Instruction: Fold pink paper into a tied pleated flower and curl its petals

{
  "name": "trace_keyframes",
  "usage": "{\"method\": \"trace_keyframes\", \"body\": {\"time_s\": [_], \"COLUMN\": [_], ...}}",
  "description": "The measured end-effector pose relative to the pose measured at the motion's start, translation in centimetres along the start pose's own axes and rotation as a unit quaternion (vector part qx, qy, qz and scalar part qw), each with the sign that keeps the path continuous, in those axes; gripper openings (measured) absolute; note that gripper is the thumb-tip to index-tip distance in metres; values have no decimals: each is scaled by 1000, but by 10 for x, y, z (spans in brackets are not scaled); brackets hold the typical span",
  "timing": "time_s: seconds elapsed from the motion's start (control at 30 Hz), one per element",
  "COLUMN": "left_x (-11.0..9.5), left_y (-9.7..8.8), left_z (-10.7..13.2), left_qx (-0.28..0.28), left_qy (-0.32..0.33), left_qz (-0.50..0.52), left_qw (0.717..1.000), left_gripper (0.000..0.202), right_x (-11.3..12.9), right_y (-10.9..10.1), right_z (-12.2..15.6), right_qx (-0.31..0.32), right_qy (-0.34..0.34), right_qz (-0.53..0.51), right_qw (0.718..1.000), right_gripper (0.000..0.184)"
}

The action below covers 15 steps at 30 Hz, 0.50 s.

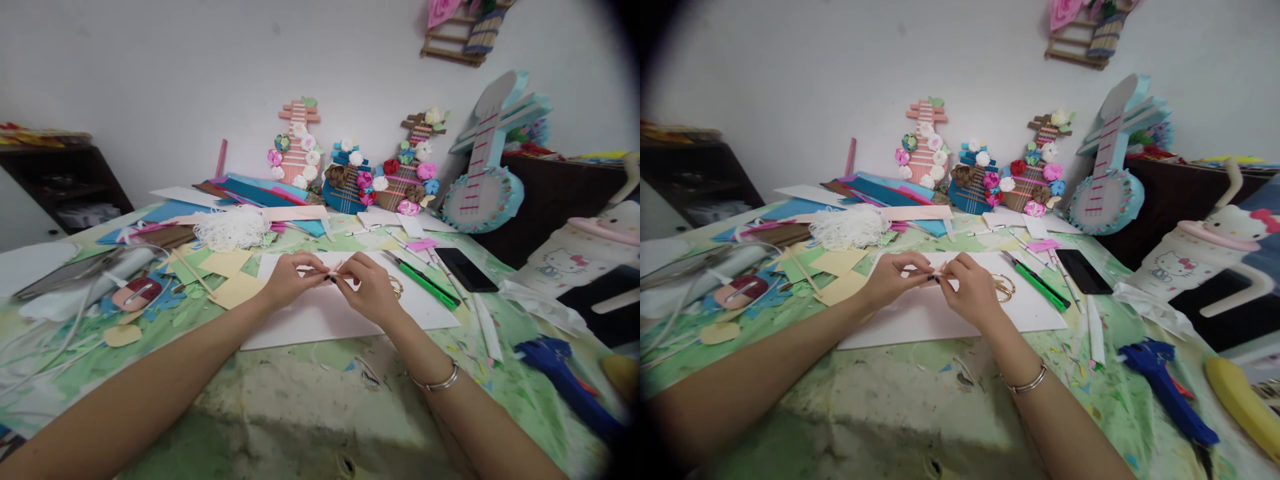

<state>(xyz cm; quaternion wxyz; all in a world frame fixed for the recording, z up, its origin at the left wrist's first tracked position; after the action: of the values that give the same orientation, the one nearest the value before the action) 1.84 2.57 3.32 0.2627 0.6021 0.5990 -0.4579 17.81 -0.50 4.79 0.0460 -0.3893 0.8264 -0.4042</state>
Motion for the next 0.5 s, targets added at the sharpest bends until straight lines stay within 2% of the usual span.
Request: {"method": "trace_keyframes", "body": {"time_s": [0.13, 0.33, 0.5], "left_x": [3, -4, 0], "left_y": [1, 1, -2], "left_z": [0, 1, 0], "left_qx": [0, -3, -4], "left_qy": [-19, -37, -94], "left_qz": [24, 24, 89], "left_qw": [1000, 999, 992], "left_gripper": [23, 27, 26], "right_x": [1, -1, 1], "right_y": [0, 1, 1], "right_z": [0, 1, 2], "right_qx": [8, -6, -10], "right_qy": [-2, -2, -17], "right_qz": [-4, -4, -10], "right_qw": [1000, 1000, 1000], "right_gripper": [8, 9, 9]}}
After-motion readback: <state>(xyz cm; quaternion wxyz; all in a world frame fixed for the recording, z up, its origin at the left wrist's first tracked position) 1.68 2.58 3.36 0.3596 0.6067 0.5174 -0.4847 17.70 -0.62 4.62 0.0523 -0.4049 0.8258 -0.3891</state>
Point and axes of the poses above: each hand's wrist, its own z-axis away from the middle knuckle, its own y-axis out of the palm, x = y × z, the point moved 4 cm from there along -z, towards the middle knuckle, and after that the axes turned 4 degrees about -y, right-handed, at the moved point
